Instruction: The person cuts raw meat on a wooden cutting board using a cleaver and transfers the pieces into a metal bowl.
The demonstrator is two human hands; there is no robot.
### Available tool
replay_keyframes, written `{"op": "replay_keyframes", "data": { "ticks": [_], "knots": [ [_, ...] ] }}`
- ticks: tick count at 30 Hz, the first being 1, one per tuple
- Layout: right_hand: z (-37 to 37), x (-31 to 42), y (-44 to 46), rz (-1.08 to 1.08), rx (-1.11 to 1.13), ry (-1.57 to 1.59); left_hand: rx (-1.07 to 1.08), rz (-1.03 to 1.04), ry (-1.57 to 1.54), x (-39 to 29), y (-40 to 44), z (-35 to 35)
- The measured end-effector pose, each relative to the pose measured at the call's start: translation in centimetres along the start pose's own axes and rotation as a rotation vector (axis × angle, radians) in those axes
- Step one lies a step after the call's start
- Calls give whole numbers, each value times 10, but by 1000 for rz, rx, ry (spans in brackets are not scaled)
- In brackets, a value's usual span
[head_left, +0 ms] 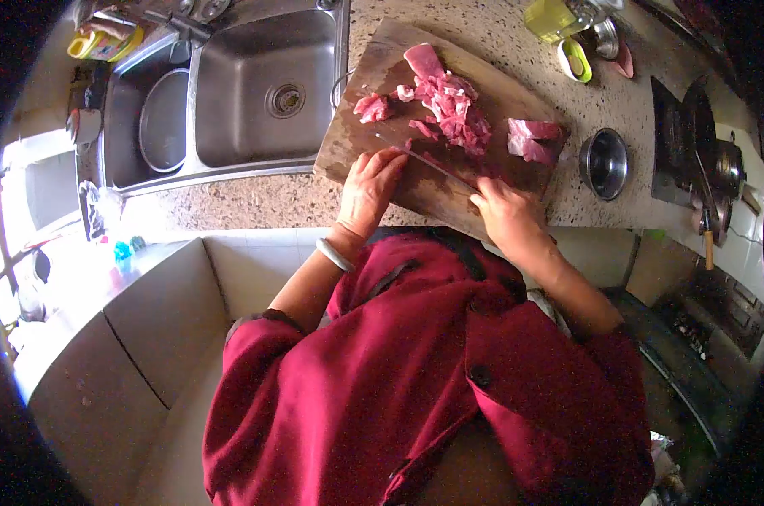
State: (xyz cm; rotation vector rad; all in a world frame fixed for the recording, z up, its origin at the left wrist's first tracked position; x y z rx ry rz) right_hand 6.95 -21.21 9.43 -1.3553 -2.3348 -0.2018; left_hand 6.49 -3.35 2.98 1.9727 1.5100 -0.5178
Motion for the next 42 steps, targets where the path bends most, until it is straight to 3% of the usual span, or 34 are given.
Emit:
{"op": "replay_keyframes", "data": {
  "ticks": [2,4,6,10,18,20,22,26,30,37,40,42],
  "knots": [
    [-7,0,-4,-26,-34,9,0,-18,-3,4,-1,2],
    [2,-6,-6,67,160,-109,36,-1,63,8,-2,10],
    [17,-2,6,84,149,-84,34,-1,34,7,-1,8],
    [21,19,36,-80,8,15,21,42,-82,6,0,8],
    [8,-10,-1,112,43,13,-84,93,-62,2,-4,-1],
    [-7,3,-7,74,2,29,-82,112,-50,4,-5,3],
    [-2,9,-10,61,155,-117,-48,105,26,7,-6,7],
    [33,11,17,30,105,-77,-98,22,34,7,-6,5],
    [39,35,65,-76,-22,-46,-48,72,28,6,-4,8],
    [-3,11,9,20,14,60,-74,84,-118,5,-9,-4],
    [-6,12,-6,32,97,36,-49,50,-88,9,-8,4],
    [12,5,-8,163,214,9,-52,25,-58,10,-6,3]
  ]
}}
Point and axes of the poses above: each hand's wrist, its own y-axis towards the middle knuckle, its own z-axis out of the palm, x = y × z, the point moved 7 cm from there along y, towards the middle knuckle, and after that the axes turned 2 degrees about -z, right-handed, at the moved point
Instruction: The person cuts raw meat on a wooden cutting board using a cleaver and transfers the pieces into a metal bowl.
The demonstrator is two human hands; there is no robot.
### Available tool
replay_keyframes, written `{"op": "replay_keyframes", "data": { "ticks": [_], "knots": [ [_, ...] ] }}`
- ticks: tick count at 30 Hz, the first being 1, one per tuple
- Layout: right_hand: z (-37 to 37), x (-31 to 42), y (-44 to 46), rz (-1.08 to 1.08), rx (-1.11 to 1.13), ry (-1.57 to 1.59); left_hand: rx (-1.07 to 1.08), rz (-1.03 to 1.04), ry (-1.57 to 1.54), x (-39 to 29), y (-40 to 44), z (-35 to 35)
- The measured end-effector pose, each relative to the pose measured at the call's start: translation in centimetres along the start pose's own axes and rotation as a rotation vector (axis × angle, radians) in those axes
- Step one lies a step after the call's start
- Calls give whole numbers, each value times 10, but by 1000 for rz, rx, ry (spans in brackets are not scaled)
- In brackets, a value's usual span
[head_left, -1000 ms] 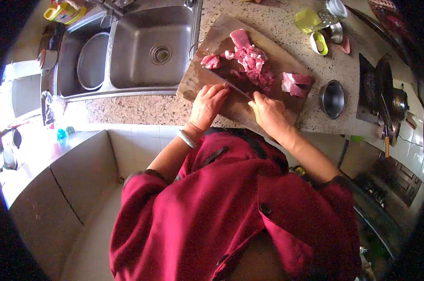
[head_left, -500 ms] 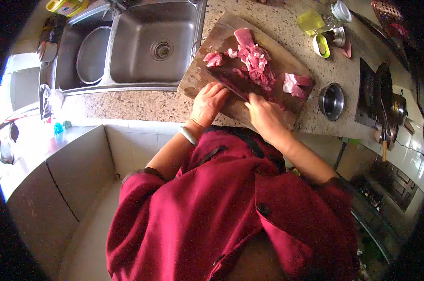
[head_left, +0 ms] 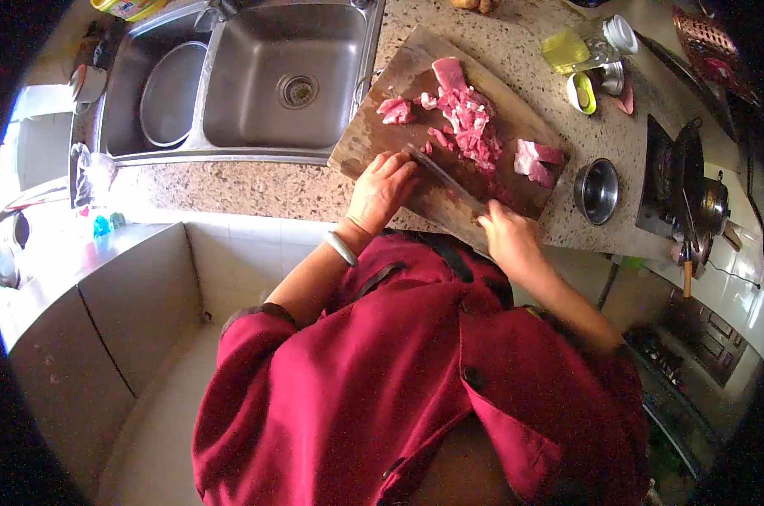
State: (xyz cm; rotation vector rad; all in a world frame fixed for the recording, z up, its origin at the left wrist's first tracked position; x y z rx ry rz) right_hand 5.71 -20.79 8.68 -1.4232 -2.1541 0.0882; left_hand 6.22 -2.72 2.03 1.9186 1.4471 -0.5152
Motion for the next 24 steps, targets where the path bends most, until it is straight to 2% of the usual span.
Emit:
{"op": "replay_keyframes", "data": {
  "ticks": [2,4,8,11,14,16,18,20,24],
  "knots": [
    [12,12,24,-150,-140,23,7,-15,32,-2,-3,3],
    [11,29,46,-195,-185,16,2,34,-6,-4,0,4],
    [7,18,57,-146,-175,49,-29,47,-53,-10,1,-5],
    [-15,10,24,-88,-169,89,-21,48,-86,-6,-3,-10],
    [-15,11,-5,-133,-116,49,16,34,-89,3,-8,-1],
    [-6,5,-12,-20,-30,-85,74,-9,-61,5,-8,3],
    [7,11,1,-8,-55,7,33,-11,-41,2,-3,-2],
    [2,28,22,-124,-166,74,-10,3,-14,-2,-2,-3],
    [7,14,39,-75,-112,71,-21,52,-42,-5,-2,-2]
  ]
}}
Point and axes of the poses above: each hand's wrist, its own y-axis towards the middle knuckle, its own z-axis out of the palm, x = y × z, the point moved 7 cm from there along y, towards the middle knuckle, and after that the axes turned 2 degrees about -z, right-handed, at the moved point
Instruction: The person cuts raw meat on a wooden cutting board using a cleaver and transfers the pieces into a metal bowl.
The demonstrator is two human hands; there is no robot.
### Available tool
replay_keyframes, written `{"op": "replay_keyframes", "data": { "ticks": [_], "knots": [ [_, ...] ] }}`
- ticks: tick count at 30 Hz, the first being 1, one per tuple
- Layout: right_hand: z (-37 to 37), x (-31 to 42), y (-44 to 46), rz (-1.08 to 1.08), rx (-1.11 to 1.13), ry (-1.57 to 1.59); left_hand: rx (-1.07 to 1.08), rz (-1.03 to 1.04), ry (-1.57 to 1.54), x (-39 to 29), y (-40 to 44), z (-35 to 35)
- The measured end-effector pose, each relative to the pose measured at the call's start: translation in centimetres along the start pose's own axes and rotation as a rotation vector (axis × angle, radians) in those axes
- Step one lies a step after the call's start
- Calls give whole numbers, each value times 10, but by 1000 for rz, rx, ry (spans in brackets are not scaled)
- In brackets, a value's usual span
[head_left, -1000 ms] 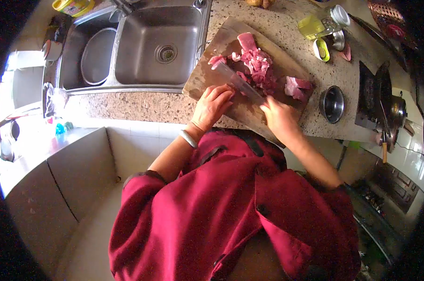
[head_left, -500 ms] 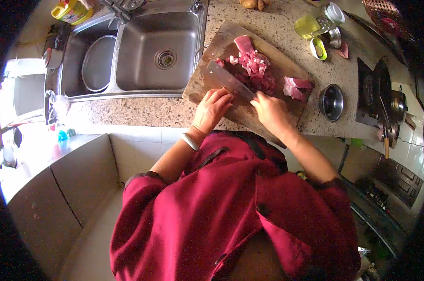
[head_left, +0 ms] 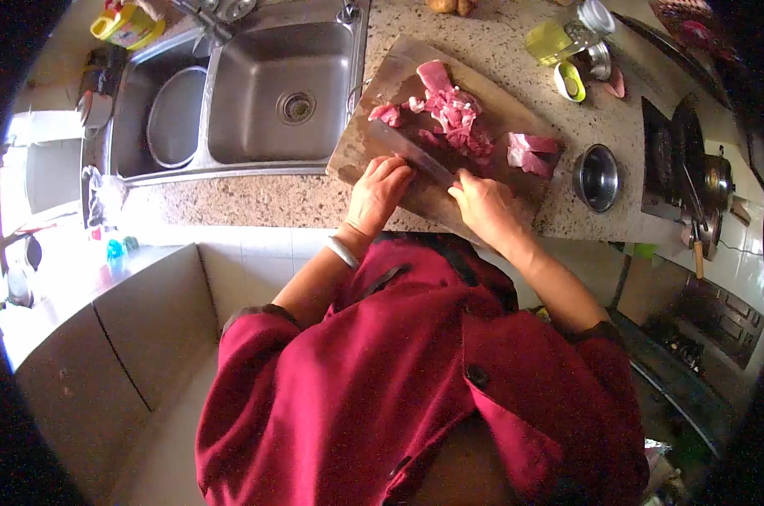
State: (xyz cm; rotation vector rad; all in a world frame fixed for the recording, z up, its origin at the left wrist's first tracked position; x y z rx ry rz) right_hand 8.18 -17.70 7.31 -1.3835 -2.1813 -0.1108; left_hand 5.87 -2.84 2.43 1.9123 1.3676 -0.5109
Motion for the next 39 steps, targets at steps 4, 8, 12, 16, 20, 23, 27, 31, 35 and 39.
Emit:
{"op": "replay_keyframes", "data": {
  "ticks": [4,8,12,16,20,23,27,31,35,39],
  "knots": [
    [-25,-5,-17,73,-75,59,-5,-9,-65,-1,-4,-5],
    [-26,2,-40,25,104,-85,-41,18,-26,-4,-4,-9],
    [-16,4,-39,-7,59,-102,21,-51,8,2,-2,-6],
    [0,10,-9,-47,-39,-26,22,-6,18,-1,-4,1],
    [-7,-3,-7,-15,-57,10,48,-19,-46,2,-6,3],
    [-23,0,-22,51,-32,52,38,10,-90,-2,-7,-8],
    [-27,7,-45,-33,-14,-34,101,30,-59,2,-8,-3],
    [-4,14,-27,-32,19,-82,113,-8,-49,3,-5,-2],
    [0,15,-1,-69,-68,-21,68,-2,-61,4,-6,1],
    [-12,-3,-6,-1,-89,8,56,18,-113,1,-5,-3]
  ]
}}
Point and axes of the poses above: each hand's wrist, its own y-axis towards the middle knuckle, its own z-axis out of the palm, x = y × z, the point moved 7 cm from there along y, towards the middle knuckle, and after that the axes turned 2 degrees about -z, right-handed, at the moved point
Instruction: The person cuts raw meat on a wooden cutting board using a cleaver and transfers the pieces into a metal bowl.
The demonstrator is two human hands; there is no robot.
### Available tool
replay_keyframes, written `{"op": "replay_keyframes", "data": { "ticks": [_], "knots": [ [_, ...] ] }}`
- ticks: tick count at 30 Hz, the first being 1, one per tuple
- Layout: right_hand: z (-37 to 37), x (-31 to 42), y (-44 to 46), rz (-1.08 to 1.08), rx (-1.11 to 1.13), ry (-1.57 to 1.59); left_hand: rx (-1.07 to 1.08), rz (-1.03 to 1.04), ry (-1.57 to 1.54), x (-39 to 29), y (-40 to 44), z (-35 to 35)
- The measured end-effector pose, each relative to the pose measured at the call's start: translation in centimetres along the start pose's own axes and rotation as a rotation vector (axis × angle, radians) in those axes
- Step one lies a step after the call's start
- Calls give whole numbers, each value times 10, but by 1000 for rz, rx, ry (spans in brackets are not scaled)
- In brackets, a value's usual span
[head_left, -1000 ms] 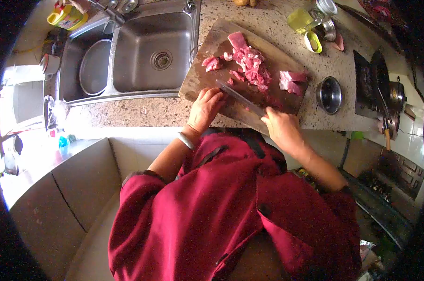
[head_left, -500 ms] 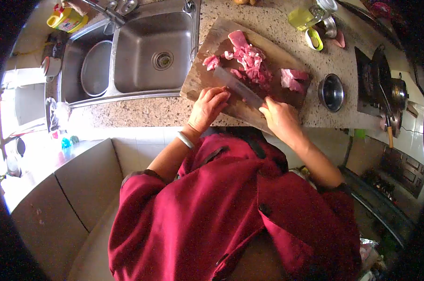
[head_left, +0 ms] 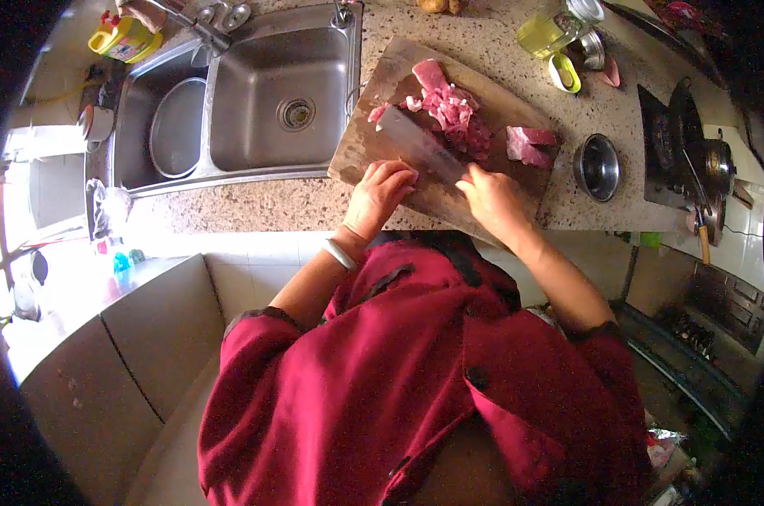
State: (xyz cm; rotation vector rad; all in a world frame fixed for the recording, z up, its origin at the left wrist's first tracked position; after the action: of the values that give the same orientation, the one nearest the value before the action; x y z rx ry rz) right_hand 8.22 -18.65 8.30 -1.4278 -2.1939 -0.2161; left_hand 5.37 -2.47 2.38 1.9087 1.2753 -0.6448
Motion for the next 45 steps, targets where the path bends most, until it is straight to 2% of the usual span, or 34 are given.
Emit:
{"op": "replay_keyframes", "data": {
  "ticks": [1,5,7,11,13,14,19,22,24,27,29,31,32,35,39,42,45],
  "knots": [
    [-4,-4,-7,70,8,25,1,-5,-3,-1,-1,-2],
    [-23,12,-32,65,115,12,-27,39,23,1,-3,-5],
    [-16,8,-36,37,133,-23,56,7,53,6,-5,2],
    [15,8,-18,71,258,-96,39,-39,46,5,-6,4],
    [20,20,3,-65,72,-29,8,12,66,0,-1,2],
    [16,22,4,-75,57,-21,12,-15,62,0,-1,2],
    [-1,-10,-3,54,-49,-10,-23,41,25,-3,0,-2],
    [-18,-5,-21,105,27,1,-45,33,38,-6,-1,-5],
    [-17,3,-31,50,145,-2,-11,29,24,-1,-4,-1],
    [-17,7,-39,-32,148,-95,16,25,35,5,-4,3],
    [8,-3,-30,2,196,-65,21,22,54,5,-4,3],
    [24,5,-9,-58,98,4,-35,29,57,1,0,-3],
    [18,20,0,-156,25,-32,-23,15,89,2,-1,1],
    [17,15,7,-95,79,21,-31,24,110,0,0,1],
    [-6,-8,1,62,38,-32,-20,11,38,-3,1,-3],
    [-22,-3,-18,46,63,32,-102,-9,46,-6,1,-8],
    [-19,2,-30,9,167,-26,-40,-7,67,0,-2,-3]
  ]
}}
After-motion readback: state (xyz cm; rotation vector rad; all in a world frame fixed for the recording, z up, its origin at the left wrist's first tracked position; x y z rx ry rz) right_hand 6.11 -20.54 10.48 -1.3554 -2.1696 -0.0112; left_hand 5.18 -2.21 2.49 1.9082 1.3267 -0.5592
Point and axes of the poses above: each hand's wrist, its own y-axis towards the middle knuckle, its own z-axis out of the palm, x = y × z, the point moved 7 cm from there along y, towards the middle knuckle, and after that the axes turned 2 degrees about -z, right-handed, at the moved point
